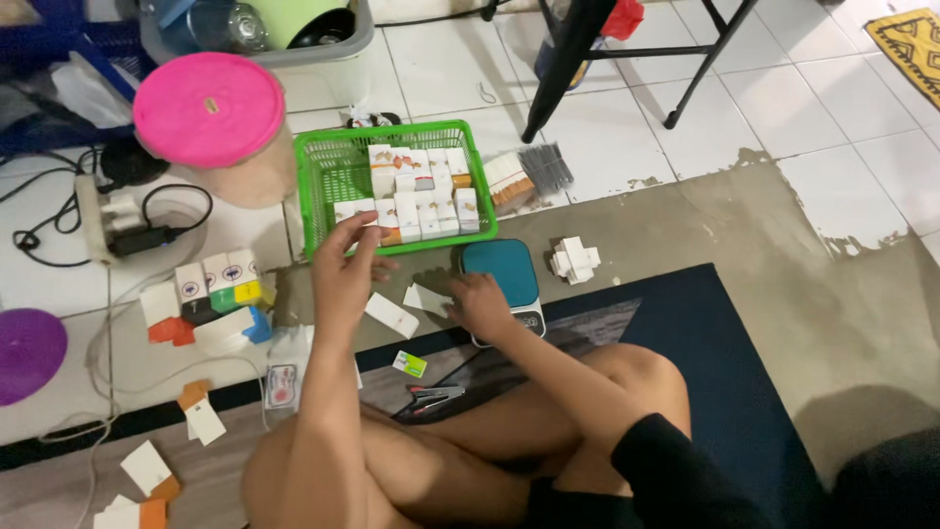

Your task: The person places small white boxes and cards onto a digital scale one by one.

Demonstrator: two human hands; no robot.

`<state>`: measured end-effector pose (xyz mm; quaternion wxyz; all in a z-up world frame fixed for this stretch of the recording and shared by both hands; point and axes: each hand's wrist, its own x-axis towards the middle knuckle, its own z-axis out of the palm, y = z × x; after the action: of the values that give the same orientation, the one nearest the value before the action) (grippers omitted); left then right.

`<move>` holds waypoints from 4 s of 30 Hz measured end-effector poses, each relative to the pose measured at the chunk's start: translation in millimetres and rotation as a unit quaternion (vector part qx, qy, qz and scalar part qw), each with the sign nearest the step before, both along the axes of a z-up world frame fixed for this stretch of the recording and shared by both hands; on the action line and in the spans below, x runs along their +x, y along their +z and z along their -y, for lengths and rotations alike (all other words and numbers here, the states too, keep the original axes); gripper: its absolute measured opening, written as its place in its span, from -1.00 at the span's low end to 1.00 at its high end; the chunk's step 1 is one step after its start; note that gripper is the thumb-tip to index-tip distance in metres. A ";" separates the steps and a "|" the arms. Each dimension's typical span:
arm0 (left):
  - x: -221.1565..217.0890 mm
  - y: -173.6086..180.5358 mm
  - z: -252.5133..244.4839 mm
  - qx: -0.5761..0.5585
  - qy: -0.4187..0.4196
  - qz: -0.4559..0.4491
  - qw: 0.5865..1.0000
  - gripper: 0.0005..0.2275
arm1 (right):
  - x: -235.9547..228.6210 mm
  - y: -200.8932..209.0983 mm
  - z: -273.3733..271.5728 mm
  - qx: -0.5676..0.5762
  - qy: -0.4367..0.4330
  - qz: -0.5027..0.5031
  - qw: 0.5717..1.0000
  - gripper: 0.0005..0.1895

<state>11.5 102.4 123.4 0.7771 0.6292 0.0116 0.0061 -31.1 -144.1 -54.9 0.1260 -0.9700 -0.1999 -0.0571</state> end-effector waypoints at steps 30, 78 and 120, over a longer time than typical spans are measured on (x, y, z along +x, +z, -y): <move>5.9 2.7 5.3 0.011 0.012 -0.029 0.999 -0.80 | 57.0 -34.7 68.2 0.300 -0.167 -0.215 0.914 -0.62; 1.6 -79.5 50.2 0.420 -0.104 0.004 0.901 -0.74 | 13.7 -10.3 97.9 -0.055 -0.132 -0.073 0.987 -0.40; 4.5 -84.5 42.3 0.423 -0.112 -0.003 0.899 -0.73 | 8.4 -6.1 111.4 -0.006 -0.122 -0.077 0.990 -0.70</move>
<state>15.9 60.1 38.9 0.4331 0.8959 -0.0602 -0.0784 -22.7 -255.5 -61.0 0.1268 -0.9895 -0.0698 0.0036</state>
